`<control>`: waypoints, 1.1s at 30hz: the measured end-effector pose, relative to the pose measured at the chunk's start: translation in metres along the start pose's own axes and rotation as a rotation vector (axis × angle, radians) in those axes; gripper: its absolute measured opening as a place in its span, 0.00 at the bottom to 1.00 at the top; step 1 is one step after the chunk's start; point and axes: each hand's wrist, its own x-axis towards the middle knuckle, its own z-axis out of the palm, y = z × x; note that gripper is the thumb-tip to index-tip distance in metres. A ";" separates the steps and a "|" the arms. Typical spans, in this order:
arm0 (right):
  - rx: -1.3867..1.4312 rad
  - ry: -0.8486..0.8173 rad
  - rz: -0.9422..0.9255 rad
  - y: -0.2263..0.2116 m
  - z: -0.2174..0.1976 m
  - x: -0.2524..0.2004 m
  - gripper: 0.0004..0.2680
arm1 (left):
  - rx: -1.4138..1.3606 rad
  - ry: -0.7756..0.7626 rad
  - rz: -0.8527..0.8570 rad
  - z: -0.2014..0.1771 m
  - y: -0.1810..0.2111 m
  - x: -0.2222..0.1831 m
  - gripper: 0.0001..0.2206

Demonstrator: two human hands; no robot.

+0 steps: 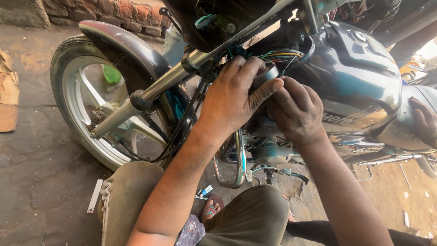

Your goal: Repairing and taping the electrical wiring on the front of a motorcycle.

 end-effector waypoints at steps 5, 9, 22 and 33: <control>-0.054 -0.108 0.170 -0.007 0.000 0.004 0.10 | -0.151 0.020 0.068 0.004 -0.009 0.006 0.41; -0.125 -0.125 0.242 -0.012 -0.003 0.014 0.13 | -0.384 0.026 -0.004 0.007 -0.016 0.004 0.41; 0.003 -0.073 0.294 -0.001 0.004 0.027 0.14 | -1.051 0.408 -0.155 0.056 0.010 -0.024 0.17; 0.187 -0.056 0.322 0.012 -0.010 0.042 0.14 | -1.179 0.271 -0.324 0.073 0.006 -0.021 0.12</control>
